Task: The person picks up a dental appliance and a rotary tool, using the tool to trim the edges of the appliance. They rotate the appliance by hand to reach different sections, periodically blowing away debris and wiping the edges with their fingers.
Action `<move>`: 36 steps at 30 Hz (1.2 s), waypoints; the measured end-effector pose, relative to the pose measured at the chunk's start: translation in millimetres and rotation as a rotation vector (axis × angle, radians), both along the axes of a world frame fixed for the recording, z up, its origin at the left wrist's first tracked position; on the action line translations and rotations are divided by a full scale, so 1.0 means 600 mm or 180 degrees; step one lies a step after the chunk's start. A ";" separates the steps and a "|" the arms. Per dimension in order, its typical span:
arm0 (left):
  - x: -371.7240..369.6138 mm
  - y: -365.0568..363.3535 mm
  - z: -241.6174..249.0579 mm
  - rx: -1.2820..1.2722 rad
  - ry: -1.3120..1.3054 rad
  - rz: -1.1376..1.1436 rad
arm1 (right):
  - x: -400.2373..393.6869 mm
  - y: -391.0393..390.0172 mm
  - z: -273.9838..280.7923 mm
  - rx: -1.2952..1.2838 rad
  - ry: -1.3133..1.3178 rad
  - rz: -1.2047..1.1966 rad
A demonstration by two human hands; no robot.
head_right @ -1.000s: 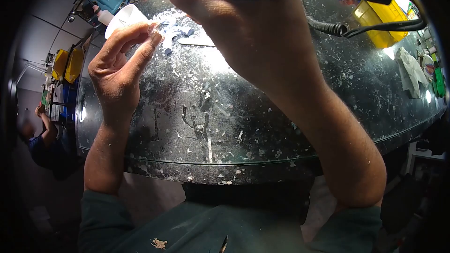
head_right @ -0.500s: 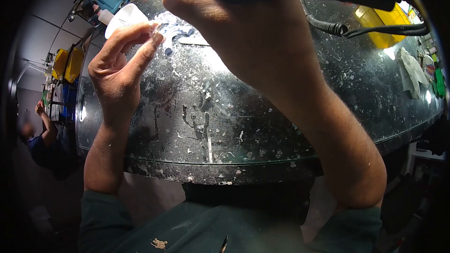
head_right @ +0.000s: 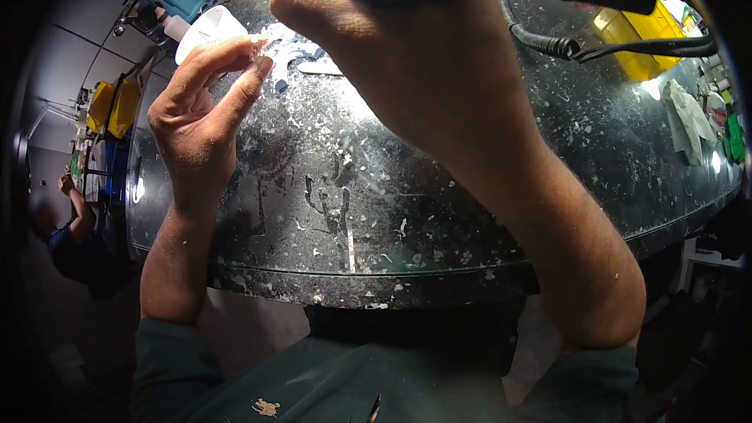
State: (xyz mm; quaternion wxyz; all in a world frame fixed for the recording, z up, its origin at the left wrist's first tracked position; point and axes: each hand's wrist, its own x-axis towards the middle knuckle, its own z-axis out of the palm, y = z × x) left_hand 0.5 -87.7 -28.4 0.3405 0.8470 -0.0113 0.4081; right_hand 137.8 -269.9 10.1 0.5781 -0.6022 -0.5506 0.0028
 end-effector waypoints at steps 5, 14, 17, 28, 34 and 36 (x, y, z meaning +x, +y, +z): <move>0.000 -0.001 0.001 0.0055 0.0010 0.0048 | -0.005 0.003 0.002 -0.0051 -0.0064 -0.0067; 0.001 0.001 0.002 0.0249 -0.0051 0.0118 | -0.006 0.001 0.004 -0.0132 -0.0201 -0.0170; -0.001 0.001 0.005 0.0356 -0.0024 0.0134 | -0.007 -0.003 0.004 -0.0160 -0.0250 -0.0200; -0.001 0.003 0.006 0.0556 -0.0022 0.0163 | -0.011 -0.005 0.006 -0.0255 -0.0421 -0.0327; -0.008 -0.003 0.009 0.0381 0.0275 0.0154 | -0.007 0.005 0.008 -0.0307 -0.0512 -0.0403; -0.002 -0.001 0.007 0.0439 0.0134 0.0143 | -0.008 0.006 0.009 -0.0328 -0.0540 -0.0427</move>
